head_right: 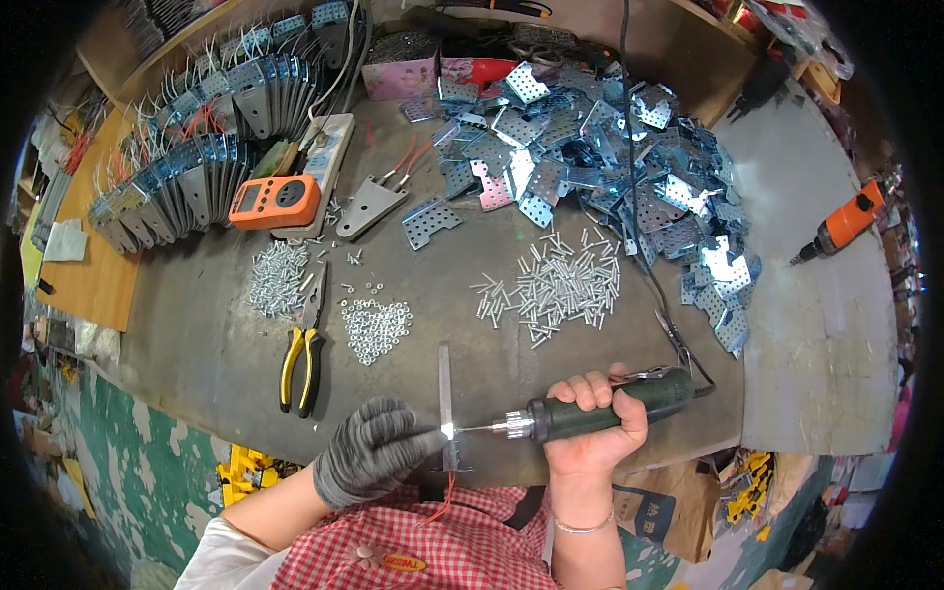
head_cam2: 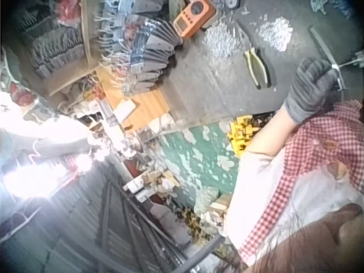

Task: Assembling small metal components using an electric screwdriver to fasten screws into pre-drilled holes.

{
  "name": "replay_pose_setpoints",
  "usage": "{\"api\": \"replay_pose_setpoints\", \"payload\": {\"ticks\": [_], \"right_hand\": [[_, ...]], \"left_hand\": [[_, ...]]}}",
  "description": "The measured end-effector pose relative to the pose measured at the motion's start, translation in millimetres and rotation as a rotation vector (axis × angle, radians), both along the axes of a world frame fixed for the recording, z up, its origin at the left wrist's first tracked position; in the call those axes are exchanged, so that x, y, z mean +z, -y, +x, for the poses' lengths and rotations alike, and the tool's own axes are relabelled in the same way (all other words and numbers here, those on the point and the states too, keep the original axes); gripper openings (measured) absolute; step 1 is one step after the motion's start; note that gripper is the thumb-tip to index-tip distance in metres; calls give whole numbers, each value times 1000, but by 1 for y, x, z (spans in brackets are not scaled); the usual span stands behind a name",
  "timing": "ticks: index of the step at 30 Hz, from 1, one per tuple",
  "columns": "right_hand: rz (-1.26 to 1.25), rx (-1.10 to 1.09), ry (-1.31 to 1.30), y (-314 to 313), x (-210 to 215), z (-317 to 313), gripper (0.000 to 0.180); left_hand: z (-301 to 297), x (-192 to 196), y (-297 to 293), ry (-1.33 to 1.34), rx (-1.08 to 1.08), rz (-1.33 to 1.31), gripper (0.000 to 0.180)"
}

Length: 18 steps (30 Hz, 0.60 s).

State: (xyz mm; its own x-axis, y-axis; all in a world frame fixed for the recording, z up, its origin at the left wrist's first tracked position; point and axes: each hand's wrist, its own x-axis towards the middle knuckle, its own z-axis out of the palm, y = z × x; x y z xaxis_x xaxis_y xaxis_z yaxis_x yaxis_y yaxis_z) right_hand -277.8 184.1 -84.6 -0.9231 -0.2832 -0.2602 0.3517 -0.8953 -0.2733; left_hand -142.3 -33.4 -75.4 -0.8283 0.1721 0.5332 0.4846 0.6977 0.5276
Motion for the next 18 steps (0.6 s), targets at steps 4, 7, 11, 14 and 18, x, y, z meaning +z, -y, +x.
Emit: {"api": "replay_pose_setpoints", "payload": {"ticks": [4,7,11,14,18], "right_hand": [[-33,32,-6,0,-1,-2,23],[-50,33,-23,-1,-4,-3,24],[-21,60,17,-5,1,-11,28],[411,100,85,-17,22,-41,26],[1145,-177,-300,-51,29,-70,45]], "left_hand": [[5,4,0,53,-60,-168,39],[3,6,-4,26,-62,-189,37],[-2,15,-5,14,-64,-173,37],[-9,16,-5,165,-10,-198,36],[-10,6,-3,21,101,-335,35]]}}
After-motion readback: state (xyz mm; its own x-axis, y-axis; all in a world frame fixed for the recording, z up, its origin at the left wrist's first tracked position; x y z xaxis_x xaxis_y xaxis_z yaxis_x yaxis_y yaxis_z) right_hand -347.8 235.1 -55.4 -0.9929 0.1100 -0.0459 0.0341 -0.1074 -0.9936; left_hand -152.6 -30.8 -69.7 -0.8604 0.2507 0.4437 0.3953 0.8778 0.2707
